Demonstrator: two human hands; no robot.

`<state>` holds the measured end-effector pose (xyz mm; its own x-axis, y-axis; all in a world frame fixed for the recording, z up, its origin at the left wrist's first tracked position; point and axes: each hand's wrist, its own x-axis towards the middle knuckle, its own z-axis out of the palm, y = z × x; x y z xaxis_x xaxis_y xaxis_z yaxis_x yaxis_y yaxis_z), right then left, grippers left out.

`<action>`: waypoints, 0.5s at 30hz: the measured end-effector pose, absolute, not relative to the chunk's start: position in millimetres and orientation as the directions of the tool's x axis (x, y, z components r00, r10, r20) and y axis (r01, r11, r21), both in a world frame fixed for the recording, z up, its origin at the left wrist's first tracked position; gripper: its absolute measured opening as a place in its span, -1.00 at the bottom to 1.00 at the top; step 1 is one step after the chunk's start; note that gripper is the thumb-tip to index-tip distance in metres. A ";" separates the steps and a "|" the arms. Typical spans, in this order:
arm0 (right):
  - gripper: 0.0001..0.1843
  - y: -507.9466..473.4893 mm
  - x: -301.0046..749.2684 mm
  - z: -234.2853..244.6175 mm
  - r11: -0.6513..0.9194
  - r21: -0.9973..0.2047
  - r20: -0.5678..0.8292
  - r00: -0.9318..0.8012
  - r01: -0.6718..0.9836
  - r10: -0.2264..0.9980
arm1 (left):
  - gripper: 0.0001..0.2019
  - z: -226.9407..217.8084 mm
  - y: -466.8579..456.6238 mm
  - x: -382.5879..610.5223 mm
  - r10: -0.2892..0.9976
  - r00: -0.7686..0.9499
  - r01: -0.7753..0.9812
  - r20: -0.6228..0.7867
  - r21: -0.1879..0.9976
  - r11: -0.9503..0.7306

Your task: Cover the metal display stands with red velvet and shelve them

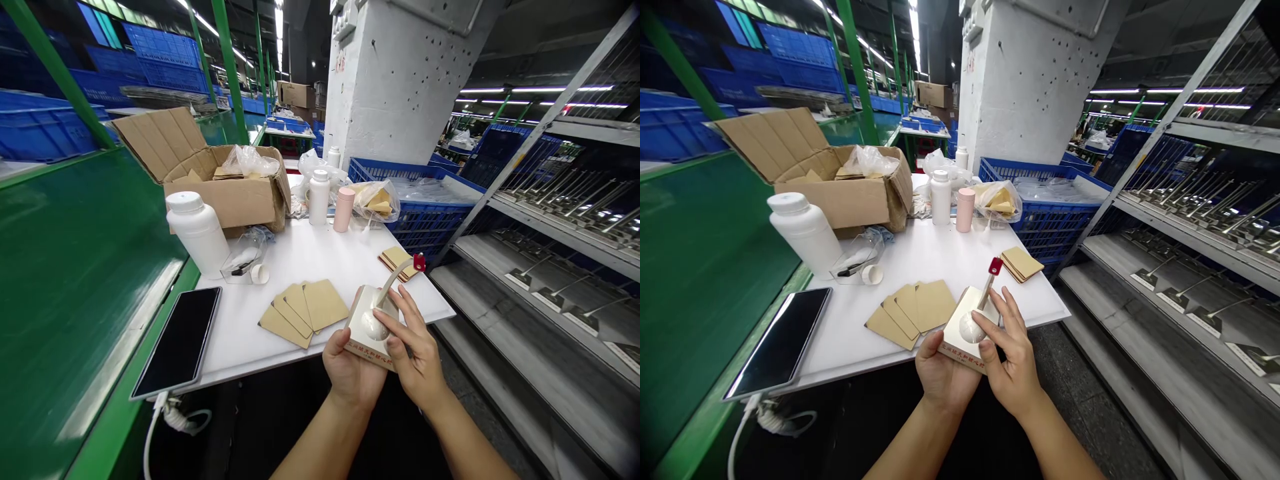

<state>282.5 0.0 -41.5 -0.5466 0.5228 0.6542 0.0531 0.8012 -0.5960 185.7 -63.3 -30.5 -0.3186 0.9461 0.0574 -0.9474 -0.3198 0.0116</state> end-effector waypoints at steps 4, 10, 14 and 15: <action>-0.64 -0.7 283.0 -43.1 0.733 -0.680 0.638 -0.478 0.019 0.604 | -0.35 -32.6 -62.6 185.1 0.952 -0.304 -0.953 0.021 0.011 -0.304; -0.54 9.7 279.6 -56.4 0.399 -0.910 0.413 -0.305 -0.108 0.858 | -0.33 -33.2 -60.7 187.0 0.947 -0.319 -0.947 -0.021 0.031 -0.319; -0.42 11.2 278.4 -57.8 -0.129 -0.965 0.008 -0.514 -0.230 0.858 | -0.33 -32.1 -60.6 187.4 0.941 -0.336 -0.941 -0.034 0.049 -0.334; -0.41 10.0 278.6 -56.2 -0.229 -0.946 -0.057 -0.580 -0.228 0.813 | -0.32 -31.9 -60.8 187.1 0.941 -0.338 -0.940 -0.026 0.054 -0.337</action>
<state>278.6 10.0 -56.2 -0.5796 0.8129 -0.0573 -0.2276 -0.2290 -0.9464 187.1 -60.8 -31.9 -0.3385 0.9406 -0.0263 -0.9400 -0.3368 0.0542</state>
